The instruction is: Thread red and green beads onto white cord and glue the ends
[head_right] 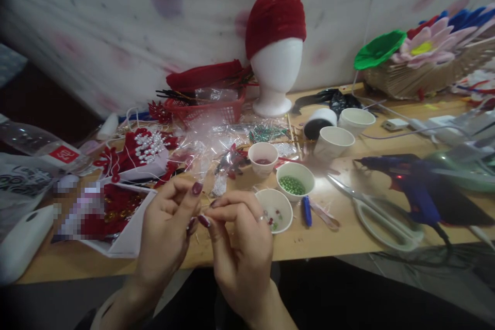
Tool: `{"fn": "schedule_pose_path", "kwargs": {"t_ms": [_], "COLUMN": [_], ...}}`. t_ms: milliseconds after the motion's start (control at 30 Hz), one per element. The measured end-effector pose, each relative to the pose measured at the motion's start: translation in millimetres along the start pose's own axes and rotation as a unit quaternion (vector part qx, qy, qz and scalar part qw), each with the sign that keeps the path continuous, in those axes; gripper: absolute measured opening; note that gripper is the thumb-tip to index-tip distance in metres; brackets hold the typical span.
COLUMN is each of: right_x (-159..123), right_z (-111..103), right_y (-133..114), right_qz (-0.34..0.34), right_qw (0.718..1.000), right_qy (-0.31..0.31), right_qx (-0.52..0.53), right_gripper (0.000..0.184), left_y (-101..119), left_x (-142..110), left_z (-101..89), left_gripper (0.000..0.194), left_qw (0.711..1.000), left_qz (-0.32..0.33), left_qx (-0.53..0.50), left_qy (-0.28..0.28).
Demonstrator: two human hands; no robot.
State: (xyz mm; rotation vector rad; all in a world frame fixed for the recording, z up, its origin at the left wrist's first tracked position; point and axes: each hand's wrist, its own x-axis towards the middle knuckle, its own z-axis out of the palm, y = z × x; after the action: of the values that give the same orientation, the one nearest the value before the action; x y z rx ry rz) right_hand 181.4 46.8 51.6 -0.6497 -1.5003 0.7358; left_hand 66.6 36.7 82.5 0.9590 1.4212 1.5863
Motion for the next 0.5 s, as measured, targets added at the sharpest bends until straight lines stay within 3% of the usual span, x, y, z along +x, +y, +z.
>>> {"fn": "schedule_pose_path", "kwargs": {"t_ms": [133,233,500], "right_x": [-1.4,-0.7,2.9], "right_z": [-1.4,-3.9,0.1], "right_y": [-3.5,-7.2,-14.9], "right_qz": [-0.009,-0.006,-0.019], "right_qw": [1.0,1.0,0.993], "right_qy": [-0.023,-0.022,-0.109], "right_qx": [-0.006,-0.009,-0.049], "right_gripper": [0.019,0.02,0.024], "left_y": [5.3,10.1,10.4], "left_x": [-5.9,-10.8,-11.5], "left_z": [-5.8,-8.6,-18.5], "left_gripper": [0.019,0.014,0.013], "left_qw": [0.978,0.966,0.97], "left_qz": [0.141,0.167,0.18], "left_qx": [0.116,0.134,0.123], "left_qy": [0.098,0.143,0.105]}}
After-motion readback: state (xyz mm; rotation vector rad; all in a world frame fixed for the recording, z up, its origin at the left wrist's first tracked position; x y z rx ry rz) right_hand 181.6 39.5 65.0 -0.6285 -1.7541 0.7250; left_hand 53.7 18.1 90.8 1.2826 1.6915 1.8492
